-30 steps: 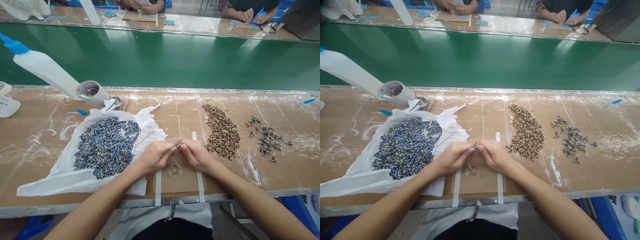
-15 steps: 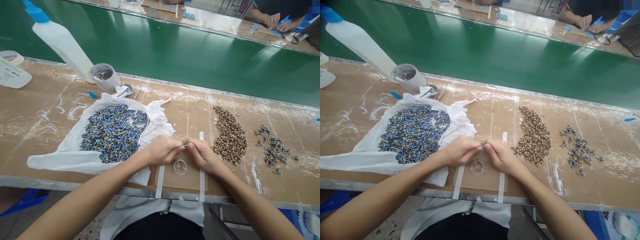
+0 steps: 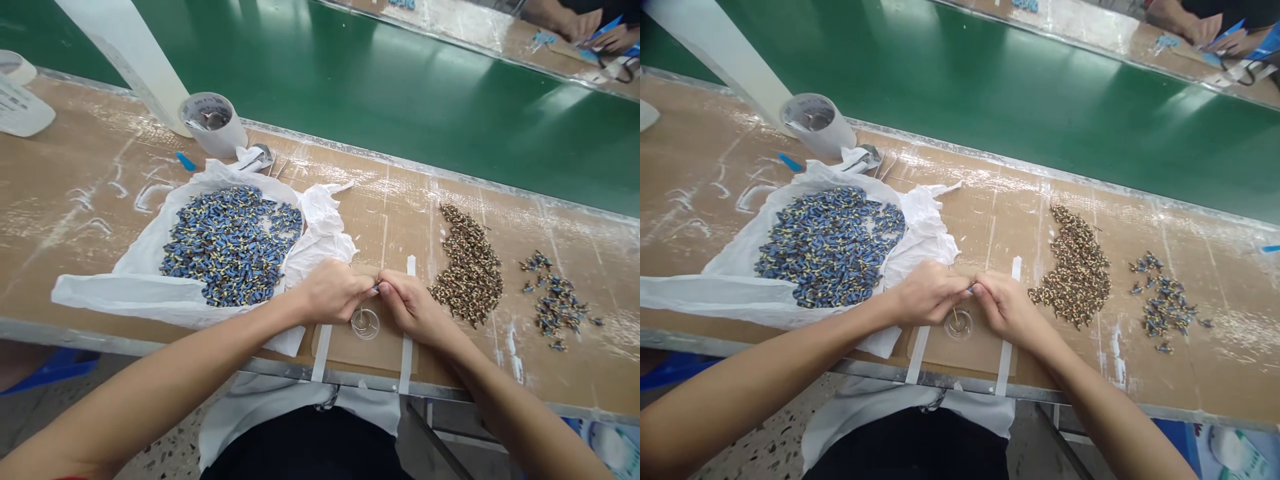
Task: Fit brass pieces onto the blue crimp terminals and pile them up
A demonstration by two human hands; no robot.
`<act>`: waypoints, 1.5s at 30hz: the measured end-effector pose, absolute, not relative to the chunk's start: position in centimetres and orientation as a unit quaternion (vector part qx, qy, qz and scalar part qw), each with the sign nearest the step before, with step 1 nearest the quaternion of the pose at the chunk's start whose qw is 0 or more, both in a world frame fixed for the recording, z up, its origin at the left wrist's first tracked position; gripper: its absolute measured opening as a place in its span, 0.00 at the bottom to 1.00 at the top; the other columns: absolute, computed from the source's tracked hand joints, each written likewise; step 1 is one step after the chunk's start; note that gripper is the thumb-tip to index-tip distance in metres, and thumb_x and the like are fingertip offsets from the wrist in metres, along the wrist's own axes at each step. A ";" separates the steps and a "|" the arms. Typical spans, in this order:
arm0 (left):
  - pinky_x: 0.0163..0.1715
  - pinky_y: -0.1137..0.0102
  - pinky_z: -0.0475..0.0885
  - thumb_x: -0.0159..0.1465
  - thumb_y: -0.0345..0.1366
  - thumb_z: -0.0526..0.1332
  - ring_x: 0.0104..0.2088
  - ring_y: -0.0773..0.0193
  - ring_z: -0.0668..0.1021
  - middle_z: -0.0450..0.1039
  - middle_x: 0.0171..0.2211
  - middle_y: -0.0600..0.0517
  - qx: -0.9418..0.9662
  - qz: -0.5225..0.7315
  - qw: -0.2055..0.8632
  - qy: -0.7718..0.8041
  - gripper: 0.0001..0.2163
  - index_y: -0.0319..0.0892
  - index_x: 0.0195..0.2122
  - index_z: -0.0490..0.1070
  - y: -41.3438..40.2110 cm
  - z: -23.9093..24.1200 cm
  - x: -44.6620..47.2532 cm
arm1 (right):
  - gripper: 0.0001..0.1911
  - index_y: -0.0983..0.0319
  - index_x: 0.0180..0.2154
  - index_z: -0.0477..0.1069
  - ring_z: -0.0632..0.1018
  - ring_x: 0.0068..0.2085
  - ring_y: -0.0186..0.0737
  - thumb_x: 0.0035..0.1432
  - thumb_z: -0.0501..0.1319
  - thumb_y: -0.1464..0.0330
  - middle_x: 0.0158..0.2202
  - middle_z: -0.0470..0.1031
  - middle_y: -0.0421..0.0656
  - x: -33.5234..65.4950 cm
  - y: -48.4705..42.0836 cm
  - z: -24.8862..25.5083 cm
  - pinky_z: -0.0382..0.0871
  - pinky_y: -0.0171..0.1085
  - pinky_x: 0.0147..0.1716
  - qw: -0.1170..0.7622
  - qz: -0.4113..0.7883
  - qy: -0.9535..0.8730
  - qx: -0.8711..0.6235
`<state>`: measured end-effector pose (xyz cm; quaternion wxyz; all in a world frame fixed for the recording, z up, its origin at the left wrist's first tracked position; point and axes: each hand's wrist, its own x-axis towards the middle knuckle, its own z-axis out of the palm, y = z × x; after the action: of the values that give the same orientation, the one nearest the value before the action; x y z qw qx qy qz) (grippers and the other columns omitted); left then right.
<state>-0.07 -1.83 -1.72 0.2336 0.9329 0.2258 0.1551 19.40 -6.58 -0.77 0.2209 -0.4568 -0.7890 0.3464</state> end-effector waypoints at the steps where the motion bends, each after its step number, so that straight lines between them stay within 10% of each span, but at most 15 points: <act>1: 0.22 0.70 0.57 0.67 0.36 0.48 0.21 0.66 0.68 0.68 0.21 0.52 0.933 0.153 0.233 0.228 0.14 0.41 0.26 0.66 -1.8 -1.7 -0.1 | 0.17 0.59 0.28 0.55 0.65 0.28 0.38 0.70 0.44 0.64 0.25 0.60 0.40 19.3 -6.6 -0.8 0.56 0.37 0.29 0.222 0.342 -0.790 -0.458; 45: 0.26 0.69 0.59 0.67 0.35 0.48 0.27 0.63 0.74 0.74 0.26 0.51 0.927 0.114 0.248 0.257 0.12 0.41 0.29 0.67 -1.8 -1.4 0.1 | 0.15 0.60 0.29 0.56 0.65 0.27 0.36 0.70 0.44 0.66 0.26 0.62 0.39 19.0 -6.5 -1.1 0.56 0.34 0.29 0.238 0.327 -0.798 -0.446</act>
<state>0.13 -1.77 -1.43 0.2480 0.9270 0.2572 0.1143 19.04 -6.55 -1.15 0.2377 -0.4464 -0.7984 0.3267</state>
